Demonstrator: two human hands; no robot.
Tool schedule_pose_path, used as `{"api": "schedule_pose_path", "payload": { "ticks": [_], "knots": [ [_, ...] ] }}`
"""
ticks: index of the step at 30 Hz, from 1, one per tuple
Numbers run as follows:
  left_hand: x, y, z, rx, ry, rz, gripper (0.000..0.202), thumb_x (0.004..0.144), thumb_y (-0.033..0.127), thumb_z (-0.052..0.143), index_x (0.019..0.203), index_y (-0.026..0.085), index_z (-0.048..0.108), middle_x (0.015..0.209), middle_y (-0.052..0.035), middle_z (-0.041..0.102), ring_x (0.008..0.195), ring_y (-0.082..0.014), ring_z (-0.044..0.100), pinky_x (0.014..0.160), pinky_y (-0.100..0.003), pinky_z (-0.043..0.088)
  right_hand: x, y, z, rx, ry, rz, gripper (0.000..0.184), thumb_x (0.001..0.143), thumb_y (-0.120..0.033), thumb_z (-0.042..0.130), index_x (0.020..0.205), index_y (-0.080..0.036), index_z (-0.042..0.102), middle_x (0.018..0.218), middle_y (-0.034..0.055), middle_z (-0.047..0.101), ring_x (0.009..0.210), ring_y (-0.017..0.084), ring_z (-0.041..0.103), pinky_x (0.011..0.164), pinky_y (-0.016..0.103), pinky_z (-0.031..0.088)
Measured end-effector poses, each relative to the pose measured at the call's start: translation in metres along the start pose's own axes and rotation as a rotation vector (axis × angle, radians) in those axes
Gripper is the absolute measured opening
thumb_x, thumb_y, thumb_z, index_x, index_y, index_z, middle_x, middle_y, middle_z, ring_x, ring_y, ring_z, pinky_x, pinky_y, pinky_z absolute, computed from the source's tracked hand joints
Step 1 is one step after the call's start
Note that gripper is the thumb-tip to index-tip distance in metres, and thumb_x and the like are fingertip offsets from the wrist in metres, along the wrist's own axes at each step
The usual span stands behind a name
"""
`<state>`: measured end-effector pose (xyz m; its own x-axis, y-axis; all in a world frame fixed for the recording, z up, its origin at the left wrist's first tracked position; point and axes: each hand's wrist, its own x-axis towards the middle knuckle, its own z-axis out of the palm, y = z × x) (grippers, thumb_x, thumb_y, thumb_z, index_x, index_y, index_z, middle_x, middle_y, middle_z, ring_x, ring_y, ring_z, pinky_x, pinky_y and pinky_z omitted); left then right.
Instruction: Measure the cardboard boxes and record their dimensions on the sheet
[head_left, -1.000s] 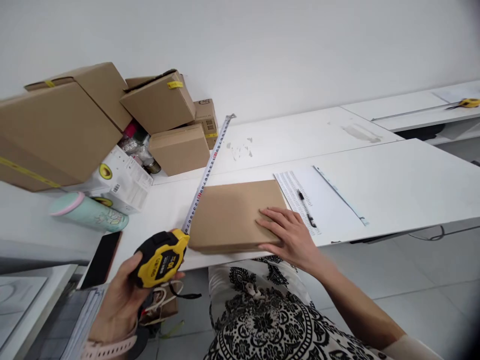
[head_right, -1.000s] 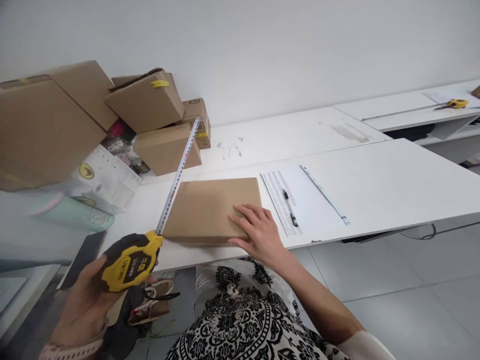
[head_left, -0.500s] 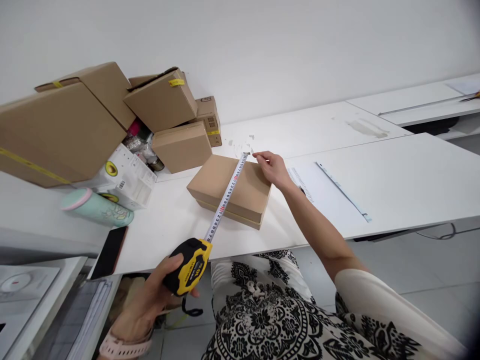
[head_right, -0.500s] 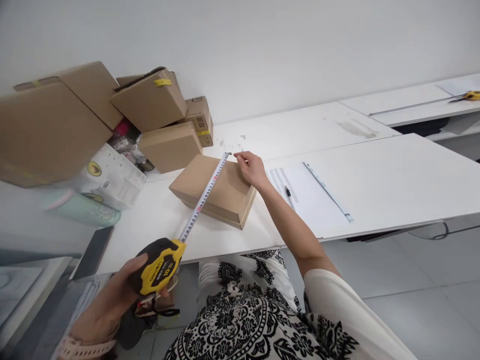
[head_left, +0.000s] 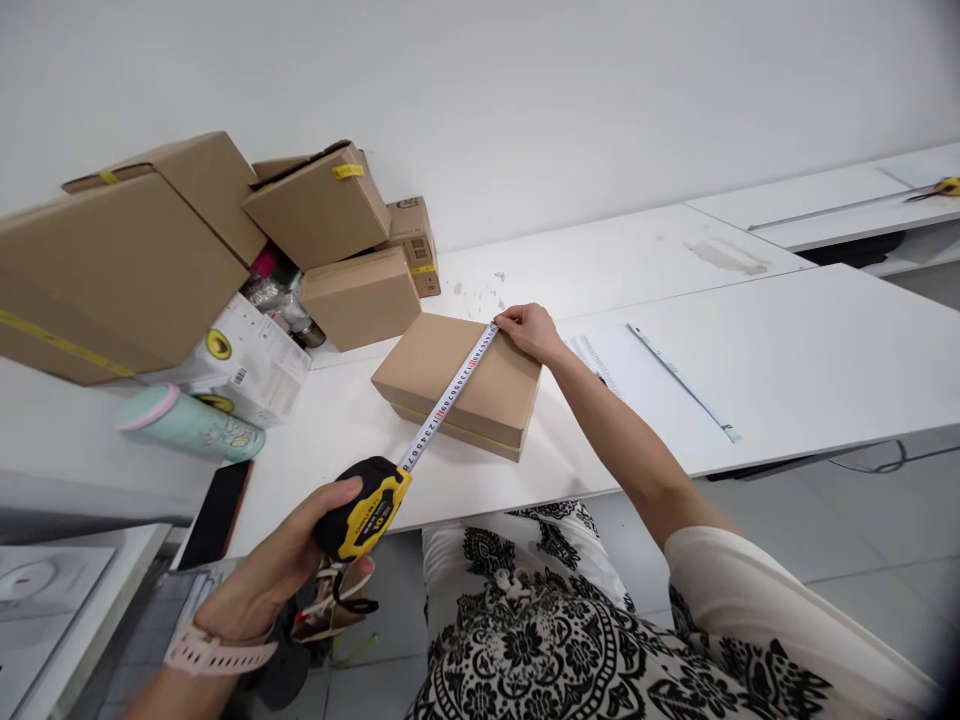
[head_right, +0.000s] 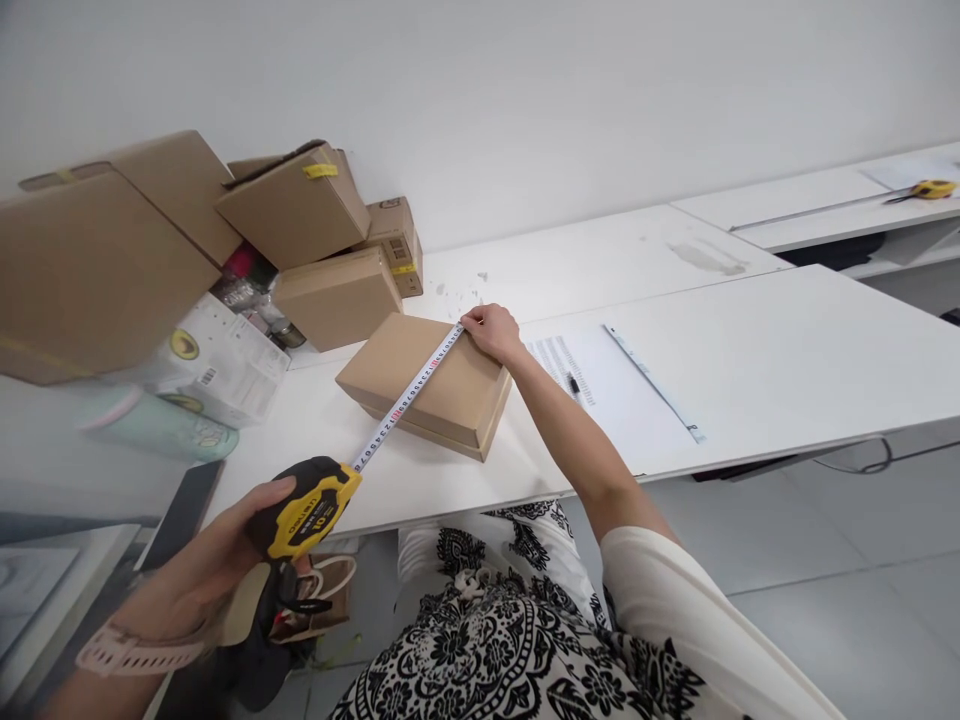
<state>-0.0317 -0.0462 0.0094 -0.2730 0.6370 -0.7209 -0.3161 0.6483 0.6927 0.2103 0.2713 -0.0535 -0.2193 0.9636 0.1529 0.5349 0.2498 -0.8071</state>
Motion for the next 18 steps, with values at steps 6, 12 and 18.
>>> {"api": "schedule_pose_path", "payload": {
  "ticks": [6,12,18],
  "knots": [
    [0.003,0.000,0.000,0.020,-0.033,0.014,0.041,0.068,0.046,0.084,0.095,0.016,0.077,0.081,-0.0124,0.076,0.062,-0.0259,0.068,0.047,-0.037,0.061,0.004,-0.001,-0.002,0.005,-0.016,0.075,0.014,0.084,-0.030,0.068,0.085,-0.020,0.077,0.090,0.0066,0.078,0.088,0.023,0.069,0.086,0.039,0.053],
    [0.000,-0.013,0.003,0.020,-0.104,0.028,0.043,0.067,0.050,0.084,0.096,0.019,0.079,0.091,-0.0137,0.077,0.073,-0.0297,0.070,0.049,-0.037,0.060,0.002,-0.004,-0.004,0.006,-0.043,0.084,0.011,0.084,-0.028,0.068,0.083,-0.020,0.076,0.091,0.0065,0.077,0.090,0.023,0.069,0.089,0.041,0.052],
    [-0.001,-0.014,0.003,0.092,-0.075,0.069,0.048,0.063,0.051,0.086,0.097,0.018,0.079,0.090,-0.0125,0.076,0.073,-0.0262,0.068,0.050,-0.032,0.059,0.002,0.003,-0.001,0.133,0.008,0.008,0.014,0.085,-0.030,0.067,0.081,-0.018,0.074,0.090,0.0071,0.076,0.088,0.022,0.068,0.089,0.040,0.052]
  ]
}}
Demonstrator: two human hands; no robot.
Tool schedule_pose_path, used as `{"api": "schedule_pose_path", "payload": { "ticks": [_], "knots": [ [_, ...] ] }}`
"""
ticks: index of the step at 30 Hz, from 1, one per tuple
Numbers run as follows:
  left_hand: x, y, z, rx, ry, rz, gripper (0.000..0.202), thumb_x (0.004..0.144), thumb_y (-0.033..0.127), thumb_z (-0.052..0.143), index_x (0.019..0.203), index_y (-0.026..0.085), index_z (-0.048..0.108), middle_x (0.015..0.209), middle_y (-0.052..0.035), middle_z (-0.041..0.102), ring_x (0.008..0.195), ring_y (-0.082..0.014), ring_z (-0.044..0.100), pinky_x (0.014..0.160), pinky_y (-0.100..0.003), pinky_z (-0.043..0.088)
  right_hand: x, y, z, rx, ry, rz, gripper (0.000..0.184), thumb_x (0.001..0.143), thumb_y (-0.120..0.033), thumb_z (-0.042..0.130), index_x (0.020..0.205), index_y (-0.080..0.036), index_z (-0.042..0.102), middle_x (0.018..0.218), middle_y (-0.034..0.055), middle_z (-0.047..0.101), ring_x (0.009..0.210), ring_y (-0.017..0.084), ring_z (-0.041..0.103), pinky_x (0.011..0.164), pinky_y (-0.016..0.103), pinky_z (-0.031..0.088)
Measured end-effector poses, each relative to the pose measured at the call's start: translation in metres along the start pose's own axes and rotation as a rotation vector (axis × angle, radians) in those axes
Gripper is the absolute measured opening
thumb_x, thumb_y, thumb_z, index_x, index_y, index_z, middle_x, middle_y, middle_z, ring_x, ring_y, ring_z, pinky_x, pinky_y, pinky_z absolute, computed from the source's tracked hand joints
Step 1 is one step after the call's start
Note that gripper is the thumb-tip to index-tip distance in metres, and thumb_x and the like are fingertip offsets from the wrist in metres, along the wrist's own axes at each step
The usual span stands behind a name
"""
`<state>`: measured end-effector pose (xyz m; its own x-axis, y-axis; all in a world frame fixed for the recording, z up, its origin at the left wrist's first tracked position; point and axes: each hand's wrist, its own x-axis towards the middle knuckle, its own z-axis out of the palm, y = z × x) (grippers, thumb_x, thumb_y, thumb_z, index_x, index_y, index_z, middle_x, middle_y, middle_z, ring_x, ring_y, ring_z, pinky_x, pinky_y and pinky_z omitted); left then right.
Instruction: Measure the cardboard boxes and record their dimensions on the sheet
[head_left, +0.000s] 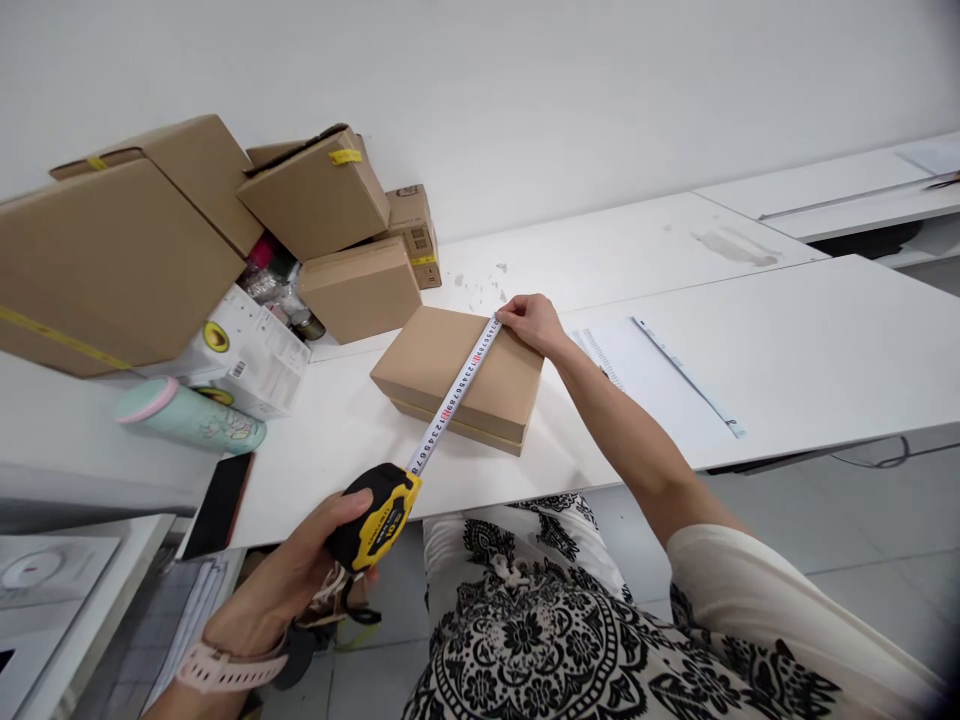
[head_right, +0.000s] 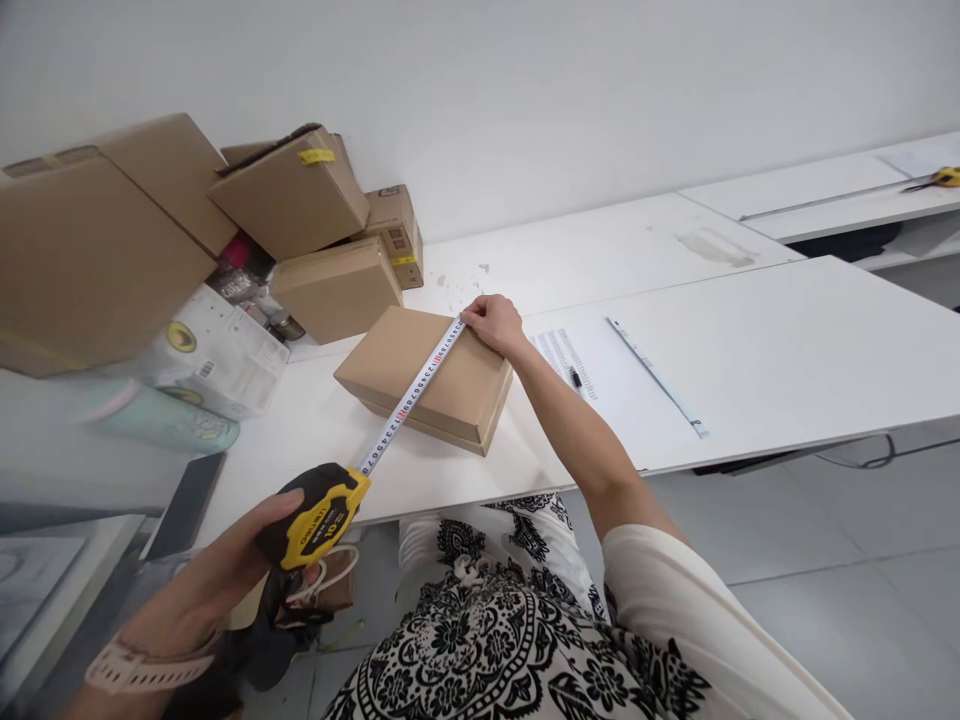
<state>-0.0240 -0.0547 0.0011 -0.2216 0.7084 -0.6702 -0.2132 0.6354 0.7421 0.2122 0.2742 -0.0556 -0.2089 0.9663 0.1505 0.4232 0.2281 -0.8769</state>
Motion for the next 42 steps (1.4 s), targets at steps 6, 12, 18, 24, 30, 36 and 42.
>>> {"api": "schedule_pose_path", "payload": {
  "ticks": [6,12,18,24,30,36,42],
  "knots": [
    [0.011,-0.004,-0.018,-0.063,-0.022,0.331,0.066,0.059,0.041,0.088,0.121,0.025,0.074,0.109,-0.0094,0.076,0.078,-0.0263,0.070,0.058,-0.033,0.062,-0.059,-0.010,-0.022,0.328,0.283,-0.250,0.042,0.098,-0.053,0.052,0.127,-0.027,0.066,0.126,0.0078,0.072,0.118,0.023,0.065,0.096,0.038,0.054],
    [0.053,-0.004,-0.020,-0.274,-0.009,0.690,0.058,0.063,0.043,0.086,0.118,0.030,0.073,0.124,-0.0049,0.072,0.098,-0.0305,0.072,0.076,-0.043,0.066,-0.157,0.016,-0.009,0.123,0.290,-0.336,0.038,0.097,-0.054,0.057,0.126,-0.031,0.067,0.133,0.0103,0.067,0.130,0.030,0.058,0.112,0.053,0.046],
    [0.129,0.013,-0.037,-0.385,-0.018,0.751,0.060,0.057,0.047,0.085,0.111,0.026,0.069,0.117,-0.0079,0.072,0.103,-0.0356,0.071,0.074,-0.049,0.066,-0.208,0.079,0.026,0.193,0.192,-0.067,0.056,0.097,-0.056,0.057,0.149,-0.036,0.052,0.160,0.0120,0.044,0.149,0.033,0.041,0.115,0.059,0.043],
    [0.141,0.023,-0.031,-0.398,-0.139,0.688,0.059,0.056,0.052,0.081,0.105,0.022,0.069,0.118,-0.0122,0.071,0.111,-0.0430,0.068,0.068,-0.051,0.065,-0.215,0.068,0.029,0.245,0.025,-0.132,0.073,0.093,-0.057,0.064,0.159,-0.045,0.036,0.170,0.0077,0.025,0.154,0.036,0.032,0.108,0.055,0.052],
    [0.086,0.037,-0.021,-0.430,-0.191,0.777,0.059,0.049,0.050,0.086,0.099,0.021,0.074,0.110,-0.0144,0.075,0.114,-0.0517,0.065,0.064,-0.060,0.064,-0.213,0.016,-0.012,0.175,0.278,-0.137,0.064,0.093,-0.051,0.064,0.154,-0.041,0.046,0.146,0.0106,0.048,0.112,0.026,0.059,0.073,0.039,0.061],
    [0.050,0.046,0.009,-0.490,-0.212,0.781,0.069,0.051,0.045,0.087,0.114,0.020,0.073,0.119,-0.0169,0.074,0.112,-0.0508,0.066,0.063,-0.060,0.065,-0.180,0.006,-0.019,0.237,0.258,0.052,0.061,0.091,-0.061,0.062,0.145,-0.033,0.056,0.142,0.0115,0.055,0.094,0.023,0.061,0.073,0.040,0.060],
    [0.004,0.003,0.044,-0.512,-0.339,0.522,0.051,0.079,0.048,0.074,0.123,0.023,0.071,0.128,-0.0153,0.071,0.110,-0.0421,0.069,0.071,-0.056,0.066,-0.129,0.006,-0.022,0.290,0.335,-0.070,0.054,0.095,-0.058,0.055,0.141,-0.031,0.058,0.145,0.0110,0.060,0.118,0.027,0.060,0.097,0.047,0.054]
  ]
}}
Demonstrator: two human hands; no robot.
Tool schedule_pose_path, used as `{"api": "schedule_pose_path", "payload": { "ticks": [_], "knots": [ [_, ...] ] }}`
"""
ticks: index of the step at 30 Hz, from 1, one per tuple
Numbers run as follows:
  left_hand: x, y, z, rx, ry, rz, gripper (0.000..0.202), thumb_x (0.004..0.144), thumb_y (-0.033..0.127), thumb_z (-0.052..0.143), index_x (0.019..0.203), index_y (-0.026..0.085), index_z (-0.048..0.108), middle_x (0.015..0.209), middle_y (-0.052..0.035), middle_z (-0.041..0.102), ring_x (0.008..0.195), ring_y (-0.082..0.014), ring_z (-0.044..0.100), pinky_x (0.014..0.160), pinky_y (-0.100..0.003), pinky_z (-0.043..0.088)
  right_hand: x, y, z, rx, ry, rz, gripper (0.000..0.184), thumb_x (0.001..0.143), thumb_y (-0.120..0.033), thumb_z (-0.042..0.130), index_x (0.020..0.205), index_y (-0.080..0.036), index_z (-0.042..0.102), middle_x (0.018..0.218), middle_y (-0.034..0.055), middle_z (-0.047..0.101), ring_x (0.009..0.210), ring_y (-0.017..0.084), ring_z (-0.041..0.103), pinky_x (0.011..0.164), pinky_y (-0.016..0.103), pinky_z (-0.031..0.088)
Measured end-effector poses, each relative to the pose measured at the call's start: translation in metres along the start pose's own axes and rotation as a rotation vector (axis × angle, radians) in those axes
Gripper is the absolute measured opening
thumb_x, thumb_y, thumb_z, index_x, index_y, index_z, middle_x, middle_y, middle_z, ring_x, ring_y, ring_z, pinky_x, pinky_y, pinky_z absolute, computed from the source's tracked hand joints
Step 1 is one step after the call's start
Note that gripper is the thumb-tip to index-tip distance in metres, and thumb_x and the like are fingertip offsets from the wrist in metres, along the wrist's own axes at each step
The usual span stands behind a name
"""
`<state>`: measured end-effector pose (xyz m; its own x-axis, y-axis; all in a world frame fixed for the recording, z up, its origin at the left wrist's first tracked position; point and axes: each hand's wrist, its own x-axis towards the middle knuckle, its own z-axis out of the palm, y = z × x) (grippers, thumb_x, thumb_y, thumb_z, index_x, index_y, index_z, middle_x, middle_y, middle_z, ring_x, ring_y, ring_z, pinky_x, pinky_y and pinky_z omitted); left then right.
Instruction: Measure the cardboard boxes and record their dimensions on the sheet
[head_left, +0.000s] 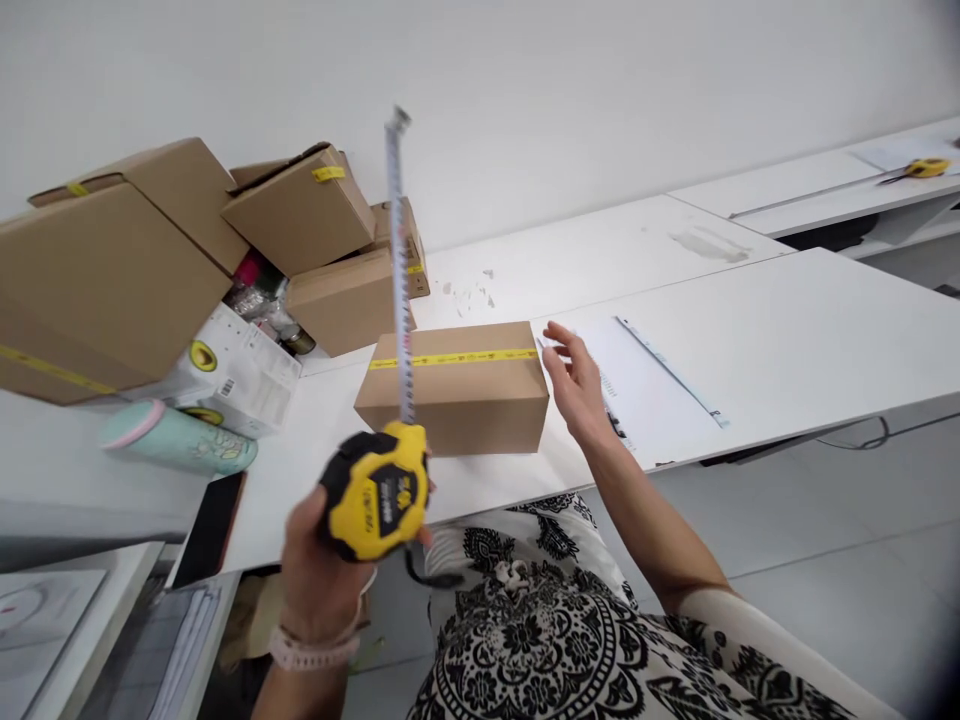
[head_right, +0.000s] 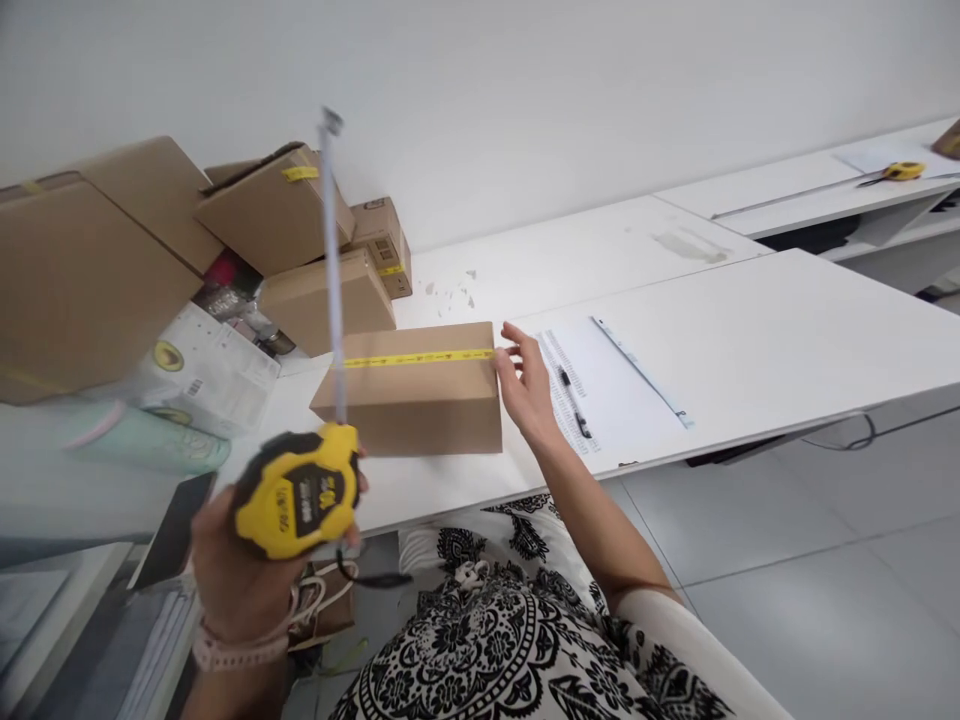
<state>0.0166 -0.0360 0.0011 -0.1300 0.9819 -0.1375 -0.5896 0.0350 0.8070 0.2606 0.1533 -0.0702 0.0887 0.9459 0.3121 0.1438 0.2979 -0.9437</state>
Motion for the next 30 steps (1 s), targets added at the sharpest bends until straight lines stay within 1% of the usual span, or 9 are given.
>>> {"api": "schedule_pose_path", "payload": {
  "ticks": [4,7,9,12,15,18,22,26,30],
  "knots": [
    [-0.028,-0.043,0.023,-0.058,-0.082,-0.344,0.044,0.086,0.049,0.071,0.119,0.020,0.074,0.117,-0.0139,0.074,0.107,-0.0359,0.069,0.081,-0.056,0.065,0.041,0.001,0.003,0.057,-0.023,-0.098,0.056,0.099,-0.063,0.045,0.146,-0.034,0.053,0.150,0.0079,0.058,0.134,0.027,0.055,0.109,0.049,0.048],
    [-0.033,-0.066,0.041,-0.056,-0.093,-0.470,0.049,0.082,0.052,0.076,0.113,0.014,0.076,0.106,-0.0146,0.073,0.100,-0.0304,0.067,0.080,-0.051,0.066,0.068,0.003,0.009,0.047,-0.091,-0.141,0.061,0.100,-0.070,0.037,0.149,-0.037,0.050,0.155,0.0050,0.054,0.139,0.026,0.052,0.113,0.048,0.046],
    [-0.033,-0.073,0.050,-0.041,-0.089,-0.501,0.051,0.081,0.054,0.078,0.113,0.014,0.076,0.111,-0.0160,0.071,0.106,-0.0315,0.065,0.078,-0.049,0.066,0.081,0.005,0.015,0.048,-0.131,-0.134,0.064,0.097,-0.073,0.039,0.146,-0.035,0.056,0.154,0.0056,0.056,0.140,0.027,0.052,0.115,0.048,0.045],
    [-0.034,-0.072,0.058,-0.001,-0.130,-0.509,0.054,0.081,0.054,0.079,0.118,0.015,0.073,0.130,-0.0190,0.063,0.123,-0.0373,0.057,0.079,-0.050,0.066,0.091,0.009,0.023,0.091,-0.191,-0.080,0.063,0.091,-0.072,0.053,0.128,-0.025,0.071,0.141,0.0104,0.067,0.133,0.029,0.058,0.115,0.050,0.044],
    [-0.037,-0.068,0.061,0.041,-0.190,-0.538,0.059,0.082,0.057,0.077,0.124,0.017,0.069,0.139,-0.0203,0.056,0.126,-0.0390,0.056,0.079,-0.051,0.066,0.096,0.013,0.027,0.115,-0.188,-0.044,0.054,0.087,-0.063,0.064,0.117,-0.020,0.077,0.132,0.0126,0.071,0.121,0.029,0.064,0.106,0.047,0.050],
    [-0.040,-0.067,0.061,0.073,-0.207,-0.592,0.064,0.080,0.060,0.077,0.127,0.017,0.066,0.137,-0.0208,0.057,0.126,-0.0396,0.057,0.080,-0.050,0.065,0.099,0.015,0.029,0.117,-0.155,-0.018,0.043,0.085,-0.053,0.069,0.108,-0.018,0.078,0.121,0.0117,0.074,0.106,0.026,0.066,0.092,0.041,0.054],
    [-0.045,-0.066,0.061,0.073,-0.231,-0.618,0.069,0.081,0.061,0.076,0.134,0.020,0.061,0.127,-0.0189,0.064,0.119,-0.0379,0.064,0.081,-0.047,0.063,0.100,0.015,0.031,0.163,-0.226,0.134,0.032,0.084,-0.048,0.071,0.084,-0.017,0.078,0.095,0.0097,0.077,0.079,0.019,0.064,0.069,0.034,0.050],
    [-0.048,-0.059,0.064,0.010,-0.273,-0.647,0.081,0.083,0.059,0.076,0.151,0.025,0.046,0.120,-0.0147,0.069,0.104,-0.0316,0.073,0.086,-0.044,0.059,0.101,0.015,0.031,0.240,-0.311,0.239,0.026,0.082,-0.043,0.075,0.083,-0.017,0.079,0.082,0.0060,0.074,0.070,0.015,0.059,0.066,0.030,0.047],
    [-0.048,-0.060,0.071,0.011,-0.319,-0.666,0.090,0.083,0.058,0.076,0.157,0.028,0.035,0.125,-0.0152,0.068,0.103,-0.0323,0.073,0.084,-0.045,0.058,0.105,0.018,0.028,0.261,-0.390,0.293,0.023,0.076,-0.041,0.080,0.079,-0.018,0.080,0.072,0.0025,0.070,0.069,0.013,0.057,0.068,0.028,0.046]
  ]
}}
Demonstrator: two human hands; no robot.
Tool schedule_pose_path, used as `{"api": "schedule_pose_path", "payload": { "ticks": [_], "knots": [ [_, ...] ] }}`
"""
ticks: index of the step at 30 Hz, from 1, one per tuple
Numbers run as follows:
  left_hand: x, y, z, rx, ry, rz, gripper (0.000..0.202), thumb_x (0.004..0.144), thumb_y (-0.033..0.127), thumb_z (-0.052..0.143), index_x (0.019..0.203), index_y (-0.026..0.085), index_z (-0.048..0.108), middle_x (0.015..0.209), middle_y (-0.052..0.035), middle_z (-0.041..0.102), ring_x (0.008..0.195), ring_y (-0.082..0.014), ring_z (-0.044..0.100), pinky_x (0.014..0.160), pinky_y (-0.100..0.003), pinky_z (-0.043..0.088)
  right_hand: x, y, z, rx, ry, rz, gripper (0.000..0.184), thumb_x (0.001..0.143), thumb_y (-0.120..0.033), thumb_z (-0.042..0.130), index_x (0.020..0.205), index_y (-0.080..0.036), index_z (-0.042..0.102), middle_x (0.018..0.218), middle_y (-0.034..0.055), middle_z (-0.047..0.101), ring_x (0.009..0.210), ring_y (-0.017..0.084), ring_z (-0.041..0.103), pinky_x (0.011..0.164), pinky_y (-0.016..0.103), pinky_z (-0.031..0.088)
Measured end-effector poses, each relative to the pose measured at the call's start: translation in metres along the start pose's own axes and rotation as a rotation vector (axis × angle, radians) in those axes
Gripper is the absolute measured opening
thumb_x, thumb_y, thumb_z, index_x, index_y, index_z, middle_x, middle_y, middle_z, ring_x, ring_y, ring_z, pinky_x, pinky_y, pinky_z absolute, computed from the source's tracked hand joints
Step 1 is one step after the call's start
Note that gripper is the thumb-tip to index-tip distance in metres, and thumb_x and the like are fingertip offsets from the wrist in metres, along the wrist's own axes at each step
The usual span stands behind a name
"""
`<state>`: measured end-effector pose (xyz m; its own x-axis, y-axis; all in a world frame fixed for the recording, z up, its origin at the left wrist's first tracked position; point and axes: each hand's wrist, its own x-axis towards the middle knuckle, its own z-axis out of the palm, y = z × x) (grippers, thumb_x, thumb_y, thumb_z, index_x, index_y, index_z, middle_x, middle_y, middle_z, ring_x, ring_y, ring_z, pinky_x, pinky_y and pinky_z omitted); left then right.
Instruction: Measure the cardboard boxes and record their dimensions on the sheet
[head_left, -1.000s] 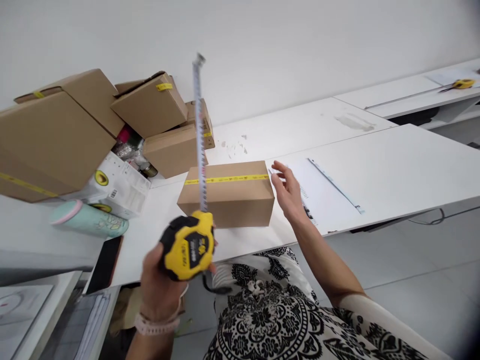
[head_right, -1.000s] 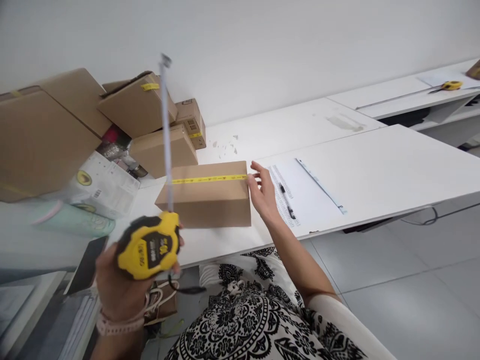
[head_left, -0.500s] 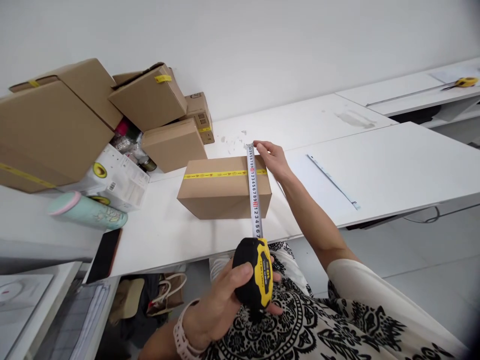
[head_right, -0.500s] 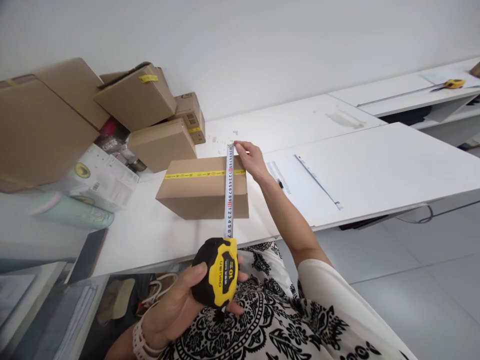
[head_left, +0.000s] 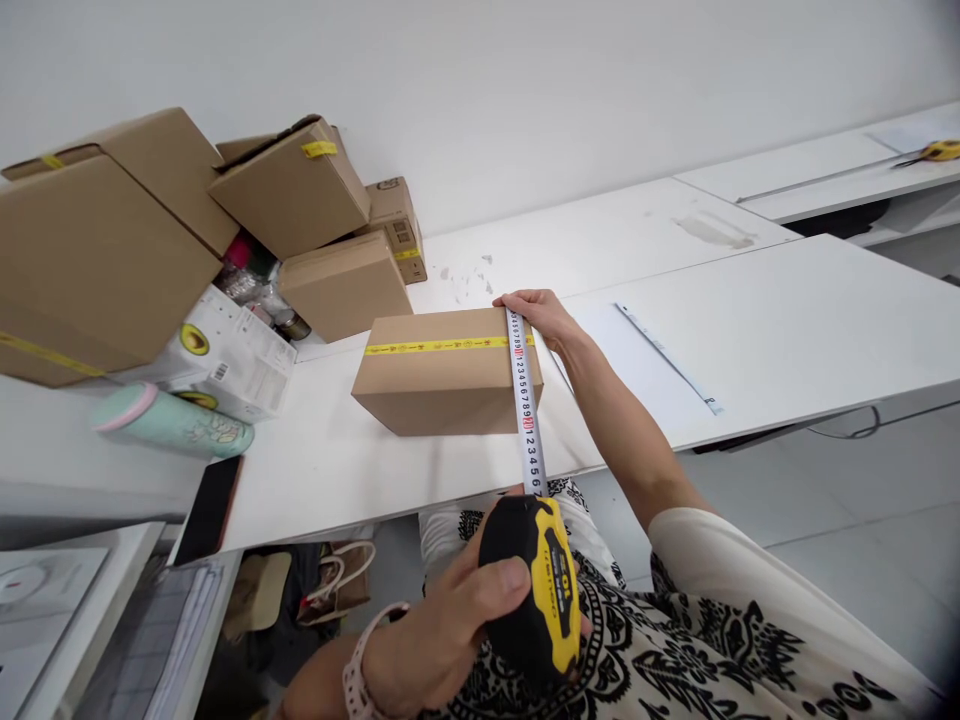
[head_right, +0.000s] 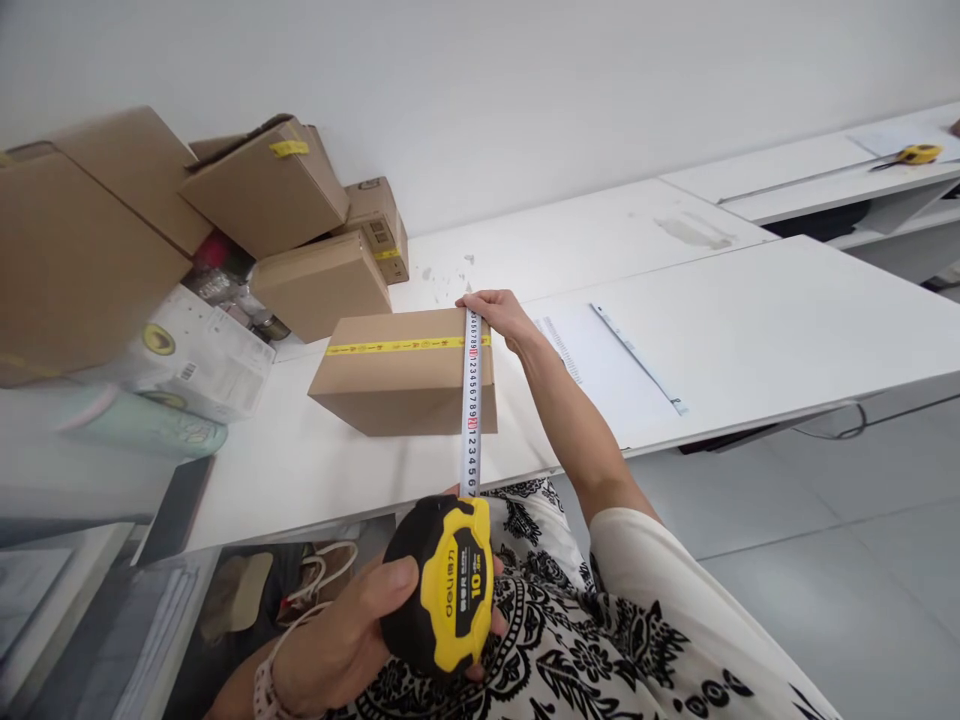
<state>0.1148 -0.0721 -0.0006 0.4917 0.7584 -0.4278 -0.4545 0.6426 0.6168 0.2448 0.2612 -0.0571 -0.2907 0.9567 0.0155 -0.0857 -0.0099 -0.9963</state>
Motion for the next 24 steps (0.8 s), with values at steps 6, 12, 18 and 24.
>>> {"api": "schedule_pose_path", "payload": {
  "ticks": [6,12,18,24],
  "knots": [
    [0.010,-0.014,0.001,-0.023,-0.062,0.080,0.088,0.083,0.055,0.075,0.157,0.026,0.036,0.123,-0.0151,0.069,0.106,-0.0327,0.071,0.092,-0.050,0.055,0.003,-0.001,-0.002,-0.042,-0.015,0.004,0.024,0.073,-0.042,0.081,0.073,-0.017,0.079,0.069,0.0038,0.071,0.067,0.015,0.059,0.066,0.029,0.047],
    [0.009,-0.014,0.002,-0.036,-0.058,0.070,0.083,0.084,0.055,0.074,0.153,0.026,0.038,0.114,-0.0126,0.072,0.102,-0.0318,0.073,0.093,-0.051,0.055,0.004,0.001,-0.001,-0.052,-0.009,-0.002,0.025,0.075,-0.043,0.079,0.074,-0.018,0.080,0.070,0.0040,0.072,0.069,0.015,0.060,0.068,0.030,0.048],
    [0.010,-0.019,-0.002,-0.062,-0.021,0.063,0.087,0.081,0.056,0.077,0.152,0.025,0.038,0.113,-0.0135,0.072,0.100,-0.0321,0.074,0.090,-0.050,0.056,0.002,0.002,-0.002,-0.053,-0.010,0.000,0.026,0.077,-0.044,0.079,0.075,-0.018,0.079,0.072,0.0046,0.072,0.069,0.015,0.061,0.069,0.031,0.048],
    [0.011,-0.019,-0.001,-0.033,-0.005,0.068,0.080,0.081,0.056,0.077,0.146,0.023,0.045,0.113,-0.0136,0.072,0.095,-0.0307,0.075,0.082,-0.045,0.059,0.000,0.001,-0.001,-0.041,-0.008,-0.009,0.026,0.077,-0.042,0.078,0.075,-0.017,0.079,0.070,0.0038,0.070,0.067,0.014,0.059,0.069,0.030,0.047]
  ]
}}
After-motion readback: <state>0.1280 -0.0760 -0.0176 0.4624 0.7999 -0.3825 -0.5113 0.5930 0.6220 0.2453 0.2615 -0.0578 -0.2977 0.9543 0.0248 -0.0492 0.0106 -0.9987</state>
